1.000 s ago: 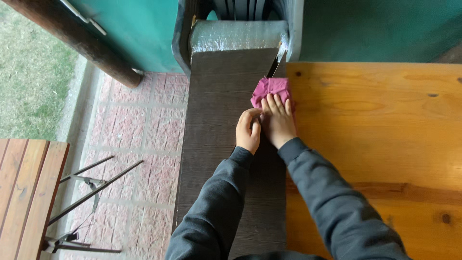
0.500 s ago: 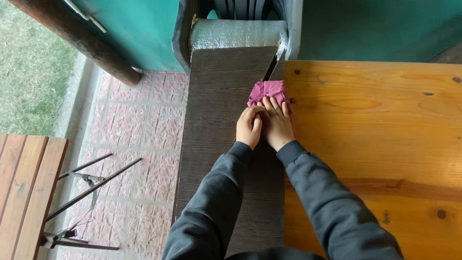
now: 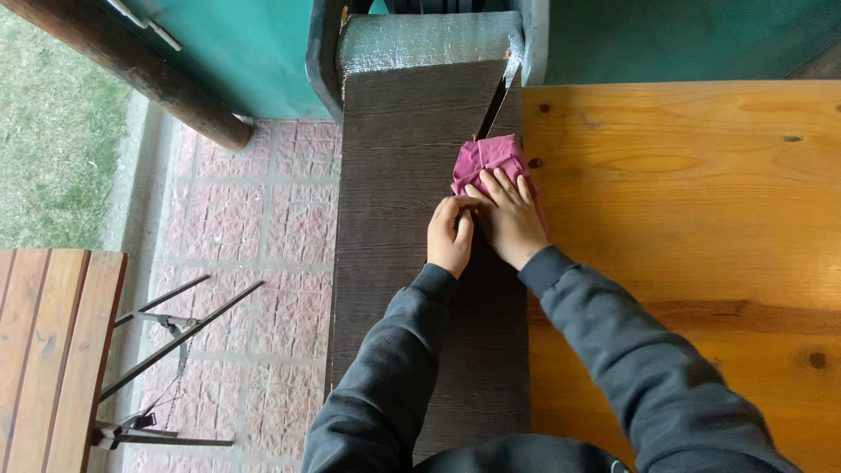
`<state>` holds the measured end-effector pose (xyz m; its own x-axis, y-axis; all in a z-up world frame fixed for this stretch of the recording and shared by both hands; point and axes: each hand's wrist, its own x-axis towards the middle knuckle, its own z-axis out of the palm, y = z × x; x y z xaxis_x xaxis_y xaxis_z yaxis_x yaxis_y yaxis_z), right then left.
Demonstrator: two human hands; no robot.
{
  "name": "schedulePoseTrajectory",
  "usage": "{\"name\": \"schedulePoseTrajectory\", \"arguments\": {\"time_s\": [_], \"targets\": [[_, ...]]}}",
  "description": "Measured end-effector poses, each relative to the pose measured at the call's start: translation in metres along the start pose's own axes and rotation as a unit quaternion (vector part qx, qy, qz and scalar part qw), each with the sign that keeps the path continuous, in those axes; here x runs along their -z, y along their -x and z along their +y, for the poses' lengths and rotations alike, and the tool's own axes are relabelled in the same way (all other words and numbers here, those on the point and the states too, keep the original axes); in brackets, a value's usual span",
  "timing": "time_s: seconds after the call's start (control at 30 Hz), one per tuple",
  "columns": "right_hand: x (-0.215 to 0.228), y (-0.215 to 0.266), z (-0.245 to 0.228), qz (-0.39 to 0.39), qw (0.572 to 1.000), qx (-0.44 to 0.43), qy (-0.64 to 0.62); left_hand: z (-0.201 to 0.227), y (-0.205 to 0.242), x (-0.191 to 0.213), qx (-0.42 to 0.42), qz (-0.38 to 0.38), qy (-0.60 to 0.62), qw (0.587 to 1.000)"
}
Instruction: The person wipes the surface of several dark wood panels with a pink cloth. They handle the panels one at a time, wiping each surface thoroughly before moving to the next panel.
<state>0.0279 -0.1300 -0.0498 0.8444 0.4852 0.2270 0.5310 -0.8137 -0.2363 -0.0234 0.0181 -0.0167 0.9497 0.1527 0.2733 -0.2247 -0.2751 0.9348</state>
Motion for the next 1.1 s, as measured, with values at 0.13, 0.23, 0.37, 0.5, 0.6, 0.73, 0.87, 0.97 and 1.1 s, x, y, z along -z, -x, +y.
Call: {"name": "schedulePoseTrajectory", "arguments": {"time_s": [0.13,0.23,0.37,0.5,0.6,0.73,0.87,0.97,1.1], "targets": [[0.002,-0.002,0.022,0.004,0.999,0.034,-0.002,0.003,0.011,0.007,-0.004,0.018,0.029,0.999],[-0.005,-0.001,0.015,0.027,0.999,0.022,0.009,0.011,0.027,0.013,-0.008,0.010,0.035,0.999],[0.009,0.014,-0.012,0.038,0.998,0.041,0.006,0.024,0.037,0.017,-0.018,-0.039,-0.004,0.999],[0.001,0.022,0.006,0.025,0.998,0.052,0.014,0.030,0.052,0.022,-0.008,-0.054,0.005,0.999],[-0.006,0.017,-0.002,0.036,0.999,0.016,0.019,0.029,0.060,0.025,-0.003,-0.062,-0.001,0.998],[0.005,0.026,-0.027,0.007,0.999,-0.011,-0.038,0.025,0.057,0.025,-0.005,-0.035,0.007,0.999],[0.012,0.038,-0.015,0.010,0.999,0.032,-0.035,0.020,0.058,0.023,-0.012,-0.004,0.025,1.000],[-0.001,0.029,-0.009,0.024,1.000,0.014,-0.006,0.018,0.061,0.022,-0.011,0.006,0.040,0.999],[-0.004,0.027,-0.022,0.039,0.999,-0.015,0.005,0.009,0.060,0.024,-0.018,0.021,0.067,0.997]]}}
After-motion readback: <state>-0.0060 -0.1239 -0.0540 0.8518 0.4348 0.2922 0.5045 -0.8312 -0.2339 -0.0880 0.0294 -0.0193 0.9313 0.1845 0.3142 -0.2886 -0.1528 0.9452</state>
